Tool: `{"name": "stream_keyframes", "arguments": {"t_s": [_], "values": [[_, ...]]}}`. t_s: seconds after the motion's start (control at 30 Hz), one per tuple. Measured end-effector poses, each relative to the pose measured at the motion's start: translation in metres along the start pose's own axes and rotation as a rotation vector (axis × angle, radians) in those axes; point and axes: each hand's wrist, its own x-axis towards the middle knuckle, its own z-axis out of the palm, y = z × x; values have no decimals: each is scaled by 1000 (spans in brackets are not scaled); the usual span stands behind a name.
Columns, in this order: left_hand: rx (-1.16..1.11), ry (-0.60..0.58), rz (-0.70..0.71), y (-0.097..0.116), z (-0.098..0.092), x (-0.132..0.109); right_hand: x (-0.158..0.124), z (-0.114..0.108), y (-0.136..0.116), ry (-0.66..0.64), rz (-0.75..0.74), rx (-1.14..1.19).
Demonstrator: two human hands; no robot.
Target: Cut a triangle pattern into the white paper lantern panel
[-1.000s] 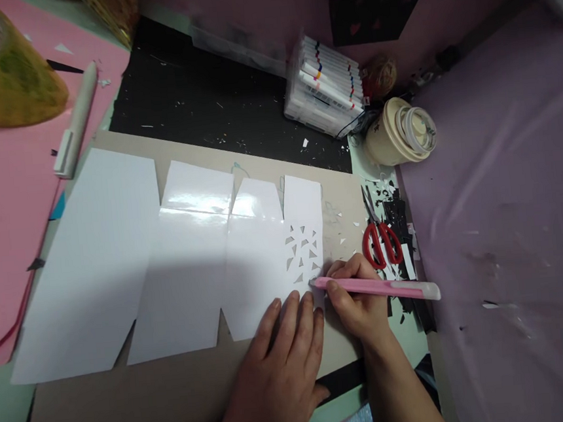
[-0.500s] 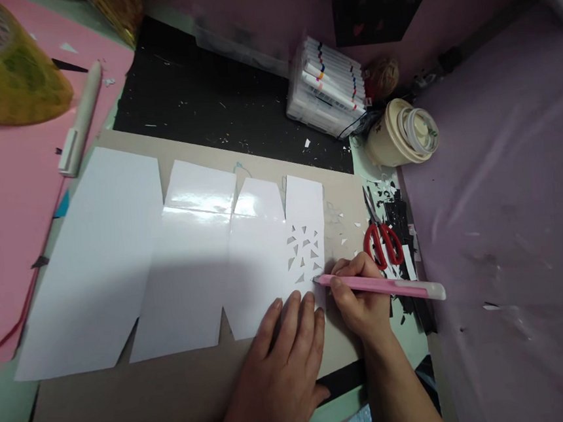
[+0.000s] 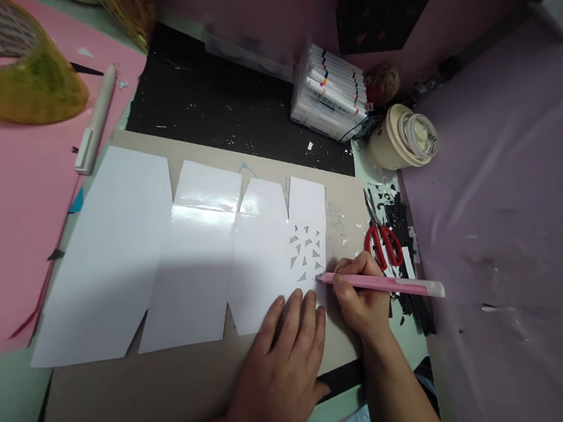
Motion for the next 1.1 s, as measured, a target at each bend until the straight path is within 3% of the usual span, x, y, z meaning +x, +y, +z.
{"name": "stream_keyframes", "arguments": {"t_s": [0.47, 1.1], "values": [[-19, 18, 0, 0, 2, 1, -4, -4, 4, -99, 17, 142], [-3, 18, 7, 0, 2, 0, -3, -2, 1, -105, 4, 77]]}}
